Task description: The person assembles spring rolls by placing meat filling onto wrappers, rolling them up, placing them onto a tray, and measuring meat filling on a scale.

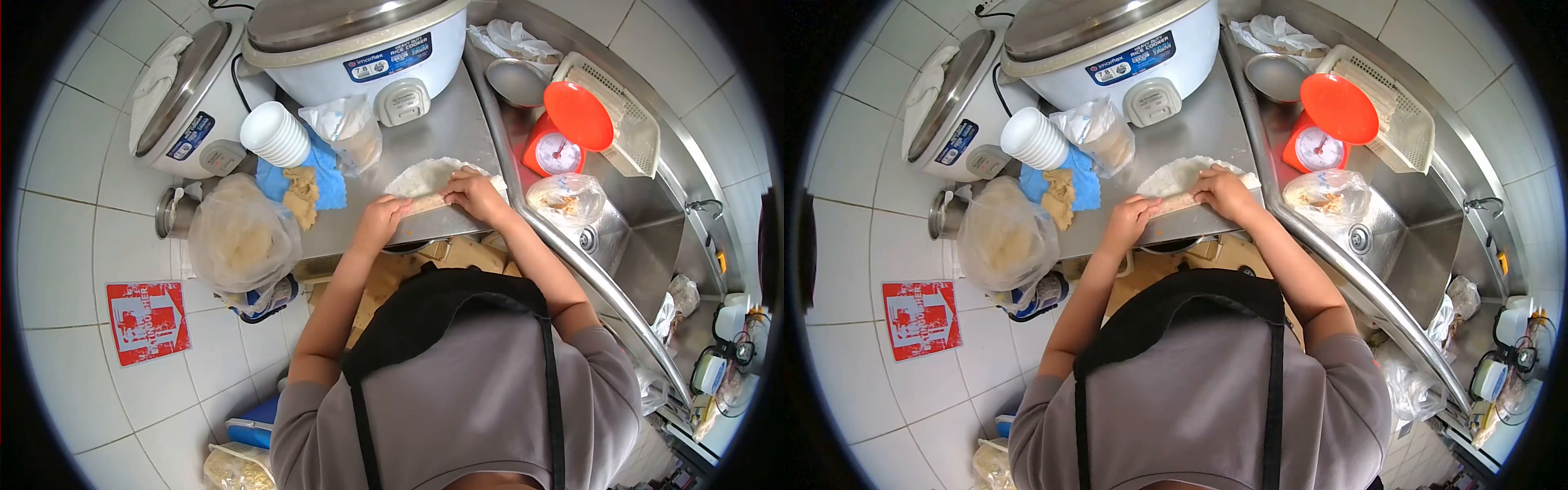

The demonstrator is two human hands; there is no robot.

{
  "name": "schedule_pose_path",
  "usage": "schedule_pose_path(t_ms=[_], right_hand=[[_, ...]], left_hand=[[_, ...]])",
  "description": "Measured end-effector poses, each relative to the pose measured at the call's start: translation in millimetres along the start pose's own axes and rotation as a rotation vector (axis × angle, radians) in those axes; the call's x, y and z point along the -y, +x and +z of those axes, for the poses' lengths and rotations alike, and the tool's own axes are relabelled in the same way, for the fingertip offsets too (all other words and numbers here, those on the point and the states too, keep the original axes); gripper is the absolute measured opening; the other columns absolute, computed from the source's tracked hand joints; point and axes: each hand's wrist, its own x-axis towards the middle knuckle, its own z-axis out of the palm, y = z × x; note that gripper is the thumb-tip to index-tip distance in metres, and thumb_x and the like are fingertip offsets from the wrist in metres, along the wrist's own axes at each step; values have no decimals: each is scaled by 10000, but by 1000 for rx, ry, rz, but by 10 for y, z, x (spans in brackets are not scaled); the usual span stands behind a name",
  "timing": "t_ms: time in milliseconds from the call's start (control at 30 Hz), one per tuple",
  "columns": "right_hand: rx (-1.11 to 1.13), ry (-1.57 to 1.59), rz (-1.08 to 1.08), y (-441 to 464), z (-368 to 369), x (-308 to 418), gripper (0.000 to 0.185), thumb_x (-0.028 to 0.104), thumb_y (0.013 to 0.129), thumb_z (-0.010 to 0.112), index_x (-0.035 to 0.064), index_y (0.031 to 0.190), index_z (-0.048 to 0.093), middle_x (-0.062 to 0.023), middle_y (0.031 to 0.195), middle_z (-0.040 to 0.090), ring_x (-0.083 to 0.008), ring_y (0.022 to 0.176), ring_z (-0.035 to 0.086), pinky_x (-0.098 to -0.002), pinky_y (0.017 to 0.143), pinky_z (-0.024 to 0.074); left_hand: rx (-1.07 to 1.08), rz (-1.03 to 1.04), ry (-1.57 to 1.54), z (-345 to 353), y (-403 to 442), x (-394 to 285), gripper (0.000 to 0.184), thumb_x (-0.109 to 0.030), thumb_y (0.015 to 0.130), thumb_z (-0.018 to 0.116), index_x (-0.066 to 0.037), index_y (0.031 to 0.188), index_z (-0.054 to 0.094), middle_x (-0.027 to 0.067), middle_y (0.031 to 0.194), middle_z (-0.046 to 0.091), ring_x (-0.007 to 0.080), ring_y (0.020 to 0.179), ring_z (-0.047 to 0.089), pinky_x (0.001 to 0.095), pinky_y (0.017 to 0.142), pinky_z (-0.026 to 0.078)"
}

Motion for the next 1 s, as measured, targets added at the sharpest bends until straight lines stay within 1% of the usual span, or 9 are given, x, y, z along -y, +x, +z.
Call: schedule_pose_path(t_ms=[100,200,333,533,567,700,767,900,1000], right_hand=[[28,24,49,99,68,-159,111,62,719,659,75,826,687,-98,800,623,-287,802,567,-354,727,454],[97,100,129,227,100,-318,115,69,722,661,67,833,690,-107,792,635,-284,760,588,-347,700,466],[182,334,233,363,77,-513,90,65,729,647,52,809,684,-111,797,642,-257,733,605,-329,690,468],[-61,33,269,507,-86,-351,55,26,726,614,24,780,621,-99,735,604,-213,677,588,-318,673,460],[-130,50,200,507,-167,-359,59,13,724,610,23,782,611,-94,730,585,-206,674,582,-315,668,458],[-444,18,43,352,-807,-146,73,-28,722,599,18,776,581,-76,764,514,-172,678,547,-272,642,442],[-528,-2,126,73,-1174,-136,60,-15,718,605,18,766,591,-76,769,520,-181,688,540,-282,647,435],[-423,-272,311,-625,-1744,-180,99,97,722,617,6,759,624,-88,758,541,-225,711,531,-318,662,425],[-215,-246,486,-1018,-1793,-368,139,136,710,624,-3,708,640,-125,777,602,-259,737,567,-351,674,451]], left_hand=[[-226,260,324,88,28,-221,221,-91,779,626,-29,989,660,112,950,646,269,875,591,344,785,475],[-184,308,314,249,35,-272,236,-105,791,611,-45,1014,657,108,982,644,273,903,584,351,804,472],[-111,200,117,221,165,-163,235,-119,798,611,-51,1018,658,121,973,643,279,893,588,346,789,471],[-75,161,8,181,270,-31,232,-98,793,622,-57,1018,659,135,940,643,285,846,597,332,758,472],[-88,163,-6,200,261,-1,231,-93,792,623,-57,1017,660,133,939,645,284,841,598,330,755,473],[-109,150,-4,241,262,47,222,-87,792,630,-52,1009,662,128,941,648,274,826,605,326,742,477],[-118,149,-37,238,264,27,213,-106,803,629,-49,1005,663,129,941,649,266,827,608,319,740,476],[-103,98,-21,230,252,-6,212,-116,809,624,-52,1008,660,119,930,648,274,830,602,324,736,474],[-86,115,-4,222,262,15,217,-118,814,620,-47,1016,657,137,934,642,277,827,605,323,733,471]])
